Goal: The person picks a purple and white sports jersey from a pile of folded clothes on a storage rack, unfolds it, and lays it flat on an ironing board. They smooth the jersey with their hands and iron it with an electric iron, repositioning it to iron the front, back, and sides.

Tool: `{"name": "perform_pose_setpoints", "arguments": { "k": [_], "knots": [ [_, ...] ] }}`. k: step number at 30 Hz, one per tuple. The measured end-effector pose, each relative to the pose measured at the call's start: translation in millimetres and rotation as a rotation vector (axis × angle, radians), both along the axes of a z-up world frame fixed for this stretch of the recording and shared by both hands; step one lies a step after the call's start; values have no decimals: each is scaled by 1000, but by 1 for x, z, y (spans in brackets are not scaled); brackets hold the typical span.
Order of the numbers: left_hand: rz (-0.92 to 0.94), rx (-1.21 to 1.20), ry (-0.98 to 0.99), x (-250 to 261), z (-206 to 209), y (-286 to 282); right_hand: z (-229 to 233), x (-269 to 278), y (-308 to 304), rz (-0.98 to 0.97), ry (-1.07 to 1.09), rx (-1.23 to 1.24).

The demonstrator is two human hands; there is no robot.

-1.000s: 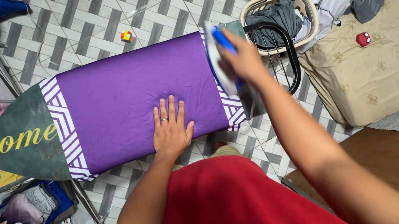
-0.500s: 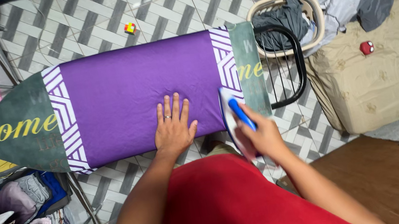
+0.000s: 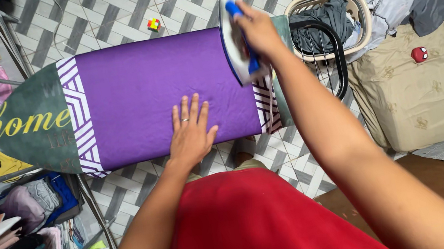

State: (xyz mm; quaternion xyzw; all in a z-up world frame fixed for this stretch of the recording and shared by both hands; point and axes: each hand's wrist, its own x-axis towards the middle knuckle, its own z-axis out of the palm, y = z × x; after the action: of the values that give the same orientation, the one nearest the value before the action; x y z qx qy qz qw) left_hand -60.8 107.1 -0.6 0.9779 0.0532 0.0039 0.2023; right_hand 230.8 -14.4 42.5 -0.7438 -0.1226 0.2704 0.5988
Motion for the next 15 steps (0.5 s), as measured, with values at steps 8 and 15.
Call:
{"name": "perform_pose_setpoints", "arguments": {
  "k": [8, 15],
  "knots": [
    [307, 105, -50, -49, -1, 63, 12, -191, -108, 23, -61, -233],
    [296, 149, -41, -60, -22, 81, -23, -118, -58, 26, -326, -386]
  ]
}}
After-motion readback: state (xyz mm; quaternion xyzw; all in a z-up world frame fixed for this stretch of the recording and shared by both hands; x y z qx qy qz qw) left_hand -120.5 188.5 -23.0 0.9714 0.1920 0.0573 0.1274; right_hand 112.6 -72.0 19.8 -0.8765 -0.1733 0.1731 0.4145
